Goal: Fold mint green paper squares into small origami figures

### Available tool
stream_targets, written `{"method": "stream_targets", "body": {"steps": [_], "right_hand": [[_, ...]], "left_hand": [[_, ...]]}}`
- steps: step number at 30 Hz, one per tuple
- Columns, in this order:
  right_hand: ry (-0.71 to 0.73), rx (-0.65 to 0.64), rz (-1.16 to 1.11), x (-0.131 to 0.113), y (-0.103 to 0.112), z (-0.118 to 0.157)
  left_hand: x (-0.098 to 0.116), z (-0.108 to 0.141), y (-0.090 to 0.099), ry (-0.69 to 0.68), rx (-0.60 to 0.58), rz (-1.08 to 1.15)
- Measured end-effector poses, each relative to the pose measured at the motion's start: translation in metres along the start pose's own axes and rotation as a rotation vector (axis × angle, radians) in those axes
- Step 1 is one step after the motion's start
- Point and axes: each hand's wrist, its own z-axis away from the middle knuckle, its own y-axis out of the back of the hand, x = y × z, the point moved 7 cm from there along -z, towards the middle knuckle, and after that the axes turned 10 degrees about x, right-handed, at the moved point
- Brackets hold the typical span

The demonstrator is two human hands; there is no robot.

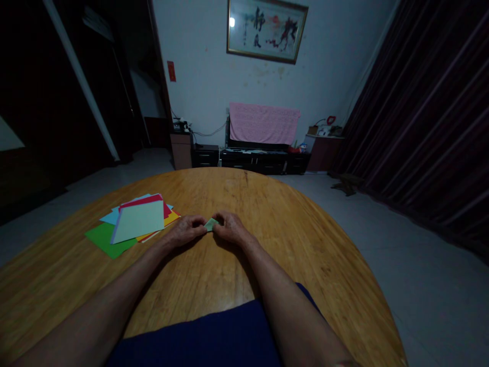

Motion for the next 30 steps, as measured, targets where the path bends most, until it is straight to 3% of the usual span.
{"method": "stream_targets", "body": {"steps": [7,14,22,26,30], "right_hand": [[-0.094,0.058,-0.054,0.0,0.003,0.001],[-0.175,0.036,-0.242,0.009,-0.001,0.005],[-0.285,0.131,-0.438,0.013,0.005,0.012],[-0.336,0.253,-0.524,0.027,0.006,0.014],[-0.348,0.276,-0.545,0.033,0.004,0.015]], "left_hand": [[-0.007,-0.004,0.0,0.039,0.067,0.069],[0.008,-0.01,0.006,-0.04,0.08,0.064],[0.003,-0.024,-0.016,0.221,-0.018,0.527],[0.007,-0.03,-0.021,0.209,-0.033,0.574],[0.007,-0.028,-0.024,0.169,-0.011,0.643]]}}
